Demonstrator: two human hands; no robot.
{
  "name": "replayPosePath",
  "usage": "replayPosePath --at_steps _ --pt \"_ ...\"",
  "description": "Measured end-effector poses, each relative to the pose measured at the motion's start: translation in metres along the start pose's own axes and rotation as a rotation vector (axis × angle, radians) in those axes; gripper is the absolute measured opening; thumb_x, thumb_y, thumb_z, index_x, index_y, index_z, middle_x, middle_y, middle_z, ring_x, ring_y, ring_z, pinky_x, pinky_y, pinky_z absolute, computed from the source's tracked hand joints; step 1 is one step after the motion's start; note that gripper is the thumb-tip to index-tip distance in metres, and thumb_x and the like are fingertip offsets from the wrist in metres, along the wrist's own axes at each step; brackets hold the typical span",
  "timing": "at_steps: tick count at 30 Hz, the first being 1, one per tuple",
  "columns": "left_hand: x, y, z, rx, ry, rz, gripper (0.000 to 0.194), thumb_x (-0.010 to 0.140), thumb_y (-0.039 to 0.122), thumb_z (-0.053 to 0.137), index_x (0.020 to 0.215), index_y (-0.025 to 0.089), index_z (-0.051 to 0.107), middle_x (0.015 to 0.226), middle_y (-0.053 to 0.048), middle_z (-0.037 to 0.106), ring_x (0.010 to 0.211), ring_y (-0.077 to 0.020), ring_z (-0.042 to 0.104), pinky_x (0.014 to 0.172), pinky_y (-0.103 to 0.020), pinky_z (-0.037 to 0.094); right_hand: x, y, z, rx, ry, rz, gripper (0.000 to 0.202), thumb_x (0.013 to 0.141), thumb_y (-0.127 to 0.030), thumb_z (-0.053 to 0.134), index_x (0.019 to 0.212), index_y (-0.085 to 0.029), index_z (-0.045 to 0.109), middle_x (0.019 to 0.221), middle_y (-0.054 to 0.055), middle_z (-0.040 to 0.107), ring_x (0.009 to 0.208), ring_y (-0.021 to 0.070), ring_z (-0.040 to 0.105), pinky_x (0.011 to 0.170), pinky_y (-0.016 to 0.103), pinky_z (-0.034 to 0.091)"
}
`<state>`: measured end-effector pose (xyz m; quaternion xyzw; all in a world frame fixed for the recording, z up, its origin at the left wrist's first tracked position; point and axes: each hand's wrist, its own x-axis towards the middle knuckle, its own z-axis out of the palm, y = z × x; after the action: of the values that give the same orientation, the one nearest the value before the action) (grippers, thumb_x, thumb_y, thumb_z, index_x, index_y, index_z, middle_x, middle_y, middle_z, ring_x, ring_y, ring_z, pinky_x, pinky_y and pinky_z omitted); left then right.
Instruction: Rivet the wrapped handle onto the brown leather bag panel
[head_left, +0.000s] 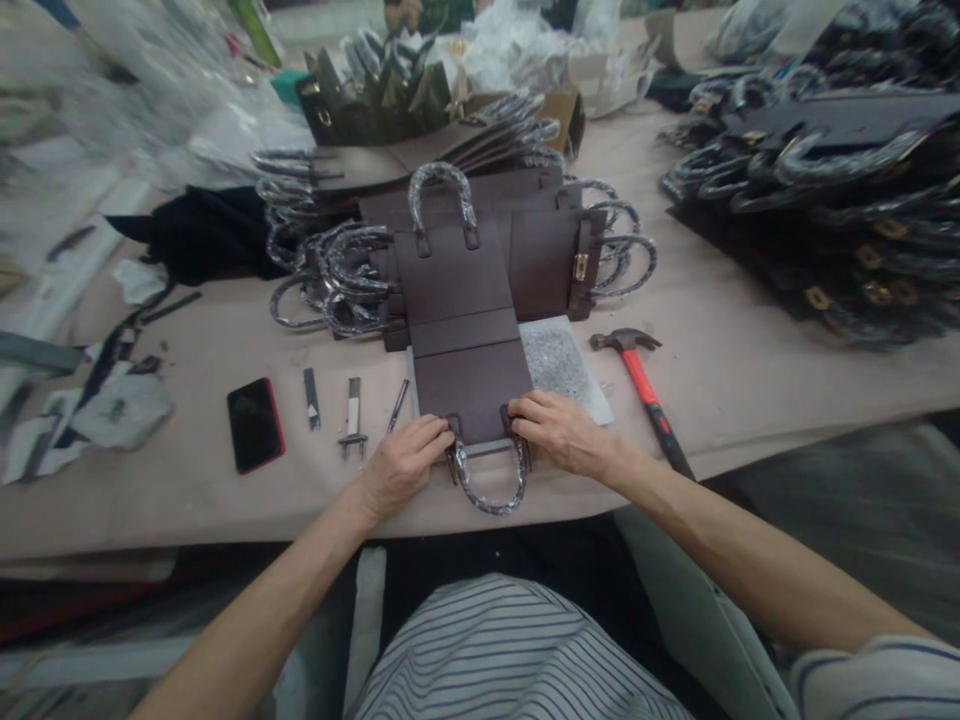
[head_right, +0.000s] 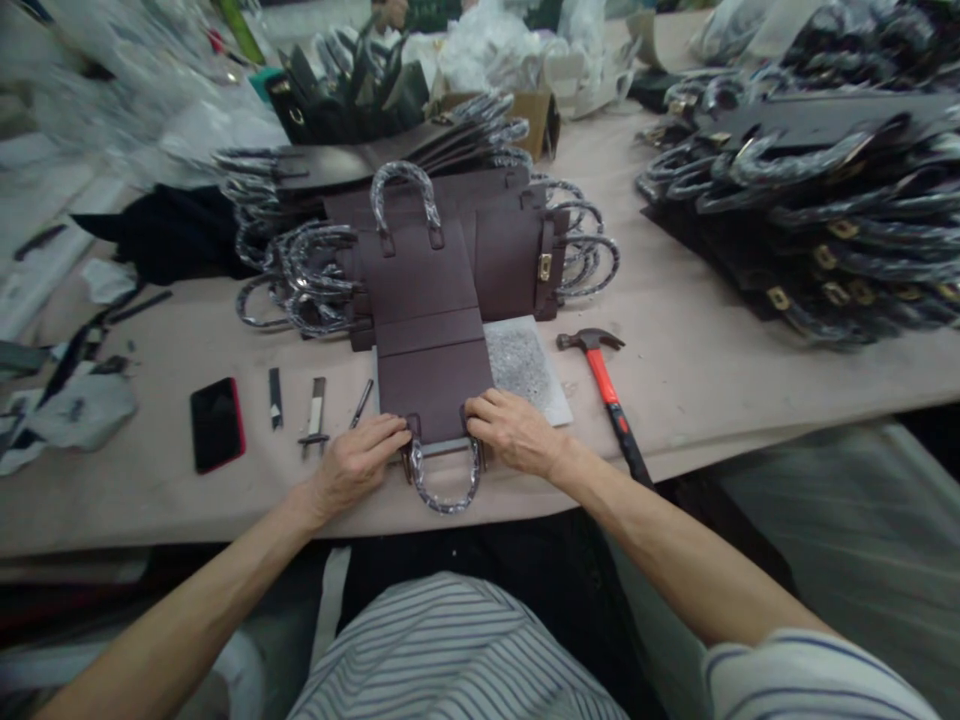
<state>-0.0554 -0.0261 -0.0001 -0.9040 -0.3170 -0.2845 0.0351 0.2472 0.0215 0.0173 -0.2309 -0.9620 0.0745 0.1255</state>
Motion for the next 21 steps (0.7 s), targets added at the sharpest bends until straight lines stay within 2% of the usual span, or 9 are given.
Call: replayPosePath --at_steps 2,5,9,15,21 --pt "-0.002 0.005 0.005 0.004 0.016 -0.041 0.037 0.091 -0.001 0.042 0.117 0.013 0.065 0.115 -0.014 0.07 0.116 -0.0238 0.065 0.102 -0.04 0.06 -0.001 -0.007 0.002 0.088 0.085 0.108 0.023 0.092 -0.01 0.048 0.106 -0.015 0.067 0.117 0.012 0.064 0.098 0.0218 0.05 0.086 0.037 0.045" --pt "0.003 0.016 0.015 -0.021 0.056 -0.102 0.038 0.092 0.0 0.042 0.12 0.015 0.064 0.116 -0.013 0.071 0.118 -0.0238 0.065 0.102 -0.042 0.06 0.002 -0.02 0.004 0.226 0.228 0.295 0.026 0.092 -0.012 0.046 0.106 -0.016 0.068 0.112 0.01 0.067 0.103 0.022 0.054 0.092 0.04 0.045" --pt "0.016 0.029 0.028 -0.05 0.087 -0.113 0.033 0.094 0.002 0.042 0.115 0.015 0.064 0.113 -0.012 0.071 0.115 -0.0234 0.066 0.1 -0.042 0.06 0.007 -0.027 0.006 0.214 0.287 0.453 0.019 0.093 -0.023 0.055 0.101 -0.015 0.07 0.11 0.011 0.069 0.103 0.0242 0.056 0.094 0.043 0.045" --pt "0.016 0.025 0.024 -0.065 0.071 -0.138 0.034 0.093 0.001 0.039 0.105 0.017 0.067 0.105 -0.011 0.071 0.113 -0.0213 0.067 0.1 -0.038 0.059 0.002 -0.035 0.013 0.262 0.275 0.393 0.025 0.084 -0.015 0.06 0.107 -0.016 0.068 0.116 0.012 0.066 0.11 0.026 0.054 0.097 0.045 0.045" --pt "0.008 0.022 0.024 -0.042 0.114 -0.187 0.033 0.094 0.001 0.039 0.105 0.016 0.066 0.104 -0.011 0.071 0.113 -0.0225 0.066 0.099 -0.039 0.06 0.007 -0.045 0.027 0.257 0.31 0.422 0.03 0.082 -0.011 0.058 0.11 -0.018 0.066 0.119 0.01 0.064 0.113 0.0255 0.052 0.099 0.044 0.041"
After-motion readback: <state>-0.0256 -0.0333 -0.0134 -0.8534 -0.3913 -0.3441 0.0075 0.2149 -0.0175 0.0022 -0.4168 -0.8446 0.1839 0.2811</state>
